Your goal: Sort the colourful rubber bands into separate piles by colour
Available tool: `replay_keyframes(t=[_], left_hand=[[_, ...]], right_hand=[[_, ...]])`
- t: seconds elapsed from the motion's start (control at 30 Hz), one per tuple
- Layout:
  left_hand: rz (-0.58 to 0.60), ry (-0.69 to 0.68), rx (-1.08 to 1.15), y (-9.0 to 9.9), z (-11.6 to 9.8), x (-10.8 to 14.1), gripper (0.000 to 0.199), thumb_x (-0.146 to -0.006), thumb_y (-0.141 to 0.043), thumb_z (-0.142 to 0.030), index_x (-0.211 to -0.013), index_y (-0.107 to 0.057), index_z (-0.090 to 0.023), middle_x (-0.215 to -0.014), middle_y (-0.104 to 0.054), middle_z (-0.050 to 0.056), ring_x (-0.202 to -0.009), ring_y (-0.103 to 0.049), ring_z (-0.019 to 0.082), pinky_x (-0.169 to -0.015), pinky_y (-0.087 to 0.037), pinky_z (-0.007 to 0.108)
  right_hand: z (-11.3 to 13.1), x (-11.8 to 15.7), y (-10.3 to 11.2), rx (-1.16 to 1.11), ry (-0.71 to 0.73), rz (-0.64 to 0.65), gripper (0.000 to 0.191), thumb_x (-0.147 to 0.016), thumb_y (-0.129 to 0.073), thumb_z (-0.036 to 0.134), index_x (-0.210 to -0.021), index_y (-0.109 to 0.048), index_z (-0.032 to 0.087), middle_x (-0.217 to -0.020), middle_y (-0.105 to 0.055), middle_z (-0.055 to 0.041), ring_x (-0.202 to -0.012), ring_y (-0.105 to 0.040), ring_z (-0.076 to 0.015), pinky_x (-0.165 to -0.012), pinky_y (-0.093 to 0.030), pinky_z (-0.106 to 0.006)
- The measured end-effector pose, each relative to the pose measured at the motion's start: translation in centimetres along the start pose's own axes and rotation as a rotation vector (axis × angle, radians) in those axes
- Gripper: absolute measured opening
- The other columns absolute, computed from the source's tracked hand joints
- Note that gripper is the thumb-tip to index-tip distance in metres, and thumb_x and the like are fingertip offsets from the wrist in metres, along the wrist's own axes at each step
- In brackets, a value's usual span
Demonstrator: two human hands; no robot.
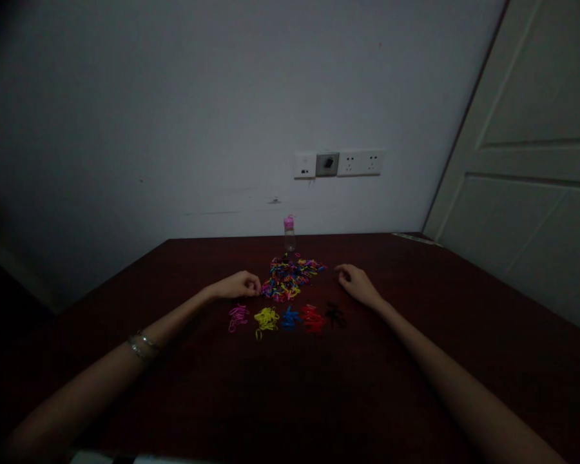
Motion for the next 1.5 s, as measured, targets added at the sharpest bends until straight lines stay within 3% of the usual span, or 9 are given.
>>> replay_keyframes(t=[0.33,0.47,0.83,0.93,1.03,1.1,1.2,1.37,1.5], left_hand=[[-0.039,0.001,0.043,1.8,0.2,-0.4,0.015,-0.065,-0.053,-0.021,-0.074,-0.061,-0.011,-0.053,-0.050,-0.003,-0.049,-0.040,0.007,-0.048,-0.029,0.019],[-0.077,-0.033,0.073,2.2,-1.6,-1.9,0.015,-0.065,-0.052,-0.019,-0.074,-0.061,-0.011,-0.054,-0.050,-0.002,-0.049,-0.040,0.006,-0.047,-0.028,0.019],[0.069,-0.282,-0.037,-5.5,-11.3,-7.2,0.013,-0.070,-0.054,-0.020,-0.077,-0.062,-0.012,-0.054,-0.050,-0.003,-0.049,-0.042,0.007,-0.049,-0.030,0.019],[0.114,-0.336,-0.079,-7.6,-12.8,-8.4,0.013,-0.070,-0.056,-0.020,-0.079,-0.062,-0.013,-0.055,-0.051,-0.003,-0.050,-0.044,0.007,-0.050,-0.030,0.020],[0.107,-0.387,-0.117,-8.2,-13.4,-9.2,0.021,-0.070,-0.057,-0.023,-0.088,-0.061,-0.013,-0.057,-0.052,-0.003,-0.051,-0.045,0.008,-0.051,-0.031,0.020],[0.040,-0.403,-0.125,-7.2,-12.9,-9.7,0.026,-0.071,-0.056,-0.024,-0.095,-0.060,-0.013,-0.060,-0.053,-0.002,-0.054,-0.046,0.009,-0.052,-0.032,0.020],[-0.163,-0.351,-0.112,-3.6,-10.3,-10.5,0.029,-0.073,-0.052,-0.025,-0.098,-0.059,-0.012,-0.060,-0.052,-0.002,-0.054,-0.044,0.009,-0.052,-0.032,0.020],[-0.553,-0.084,0.036,4.1,-1.6,-10.3,0.026,-0.072,-0.049,-0.023,-0.092,-0.061,-0.011,-0.060,-0.054,-0.001,-0.055,-0.046,0.010,-0.053,-0.035,0.020],[-0.751,0.135,0.141,7.9,5.4,-8.1,0.026,-0.067,-0.049,-0.015,-0.090,-0.062,-0.011,-0.055,-0.053,-0.001,-0.051,-0.047,0.010,-0.053,-0.037,0.021]], right_hand=[[0.2,0.0,0.1,-0.013,-0.010,0.000,0.028,-0.073,-0.044,0.018,-0.096,-0.061,0.016,-0.089,-0.064,-0.0078,-0.075,-0.059,-0.0172,-0.073,-0.045,-0.029],[0.2,0.0,0.1,-0.013,-0.001,-0.004,0.029,-0.074,-0.044,0.019,-0.097,-0.061,0.015,-0.089,-0.064,-0.0084,-0.077,-0.059,-0.0181,-0.073,-0.045,-0.030],[0.5,0.1,0.2,-0.006,-0.019,0.006,0.030,-0.073,-0.044,0.015,-0.098,-0.061,0.016,-0.086,-0.064,-0.0071,-0.075,-0.059,-0.0165,-0.071,-0.045,-0.028],[0.3,0.1,0.0,-0.031,-0.019,0.000,0.030,-0.073,-0.043,0.015,-0.098,-0.060,0.015,-0.087,-0.063,-0.0074,-0.075,-0.058,-0.0163,-0.071,-0.045,-0.028],[0.2,0.1,0.0,-0.053,-0.020,-0.001,0.030,-0.072,-0.043,0.015,-0.097,-0.060,0.014,-0.086,-0.063,-0.0077,-0.076,-0.058,-0.0161,-0.071,-0.045,-0.027],[0.2,0.1,-0.1,-0.053,-0.022,0.003,0.030,-0.072,-0.043,0.015,-0.097,-0.060,0.014,-0.086,-0.063,-0.0072,-0.075,-0.058,-0.0158,-0.071,-0.044,-0.027],[0.2,0.1,0.0,-0.043,-0.032,0.010,0.030,-0.072,-0.044,0.016,-0.097,-0.061,0.015,-0.084,-0.062,-0.0064,-0.072,-0.057,-0.0150,-0.069,-0.044,-0.027],[0.4,0.2,0.2,-0.049,-0.041,0.004,0.029,-0.072,-0.044,0.017,-0.095,-0.062,0.015,-0.082,-0.061,-0.0059,-0.070,-0.056,-0.0147,-0.067,-0.044,-0.026],[0.4,0.2,0.2,-0.032,-0.029,0.001,0.029,-0.072,-0.044,0.017,-0.094,-0.062,0.016,-0.080,-0.061,-0.0054,-0.068,-0.056,-0.0147,-0.066,-0.044,-0.026]])
Point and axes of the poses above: each hand's wrist, its own x-axis away from the middle knuckle, its own y-axis out of the back of the hand, z = x × y, the point moved 7 cm from there along -x, towards the middle knuckle
